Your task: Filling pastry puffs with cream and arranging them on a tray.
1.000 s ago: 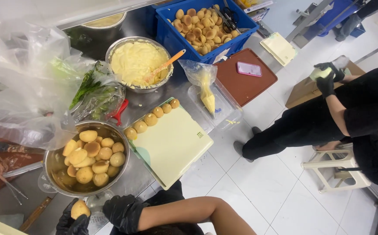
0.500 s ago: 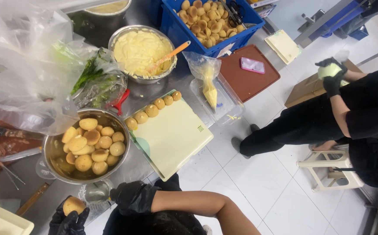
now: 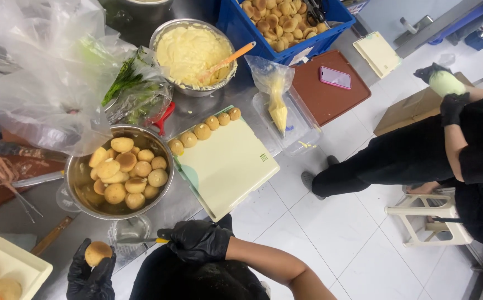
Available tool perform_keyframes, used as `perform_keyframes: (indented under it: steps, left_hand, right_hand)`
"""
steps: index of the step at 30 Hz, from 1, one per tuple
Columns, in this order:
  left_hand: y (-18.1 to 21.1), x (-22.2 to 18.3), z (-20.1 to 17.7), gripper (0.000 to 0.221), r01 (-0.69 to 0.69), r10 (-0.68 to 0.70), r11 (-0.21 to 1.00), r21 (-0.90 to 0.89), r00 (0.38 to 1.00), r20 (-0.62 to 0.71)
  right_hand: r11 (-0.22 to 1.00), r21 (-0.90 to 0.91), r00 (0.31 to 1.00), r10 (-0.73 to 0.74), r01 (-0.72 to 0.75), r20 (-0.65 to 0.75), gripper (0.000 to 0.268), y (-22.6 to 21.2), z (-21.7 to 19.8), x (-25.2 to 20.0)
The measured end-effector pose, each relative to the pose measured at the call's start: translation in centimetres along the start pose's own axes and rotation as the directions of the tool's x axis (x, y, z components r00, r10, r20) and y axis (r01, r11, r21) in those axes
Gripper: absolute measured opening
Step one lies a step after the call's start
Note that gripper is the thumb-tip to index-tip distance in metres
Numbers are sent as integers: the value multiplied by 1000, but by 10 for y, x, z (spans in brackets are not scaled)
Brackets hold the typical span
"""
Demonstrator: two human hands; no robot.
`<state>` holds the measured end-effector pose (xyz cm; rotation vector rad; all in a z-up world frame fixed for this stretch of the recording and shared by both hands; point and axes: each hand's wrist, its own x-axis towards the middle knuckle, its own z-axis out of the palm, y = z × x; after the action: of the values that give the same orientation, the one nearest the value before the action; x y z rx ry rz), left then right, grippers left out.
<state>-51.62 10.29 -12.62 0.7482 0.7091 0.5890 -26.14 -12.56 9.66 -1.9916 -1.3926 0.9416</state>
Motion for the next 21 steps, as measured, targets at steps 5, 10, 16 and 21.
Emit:
perform_keyframes:
  steps: [5,10,16,21]
  left_hand:
    - [-44,50,-57,68,15,-18,997,73,999,30]
    - [-47,49,-64,63,7,5,966,257,999,-46]
    - [-71,84,-108,57,43,-56,974,224,997,53]
    - [-86,91,-117,61,-26,1,927,374,998,68]
  right_hand:
    - [993,114,1000,-13,16,-24,52,19,10,5]
    - [987,161,1000,7,-6,-5,50,2,-8,0]
    - [980,187,998,59,-63,23,51,2,-7,-4]
    - [980,182,997,73,-77,31,51,4,-4,-6]
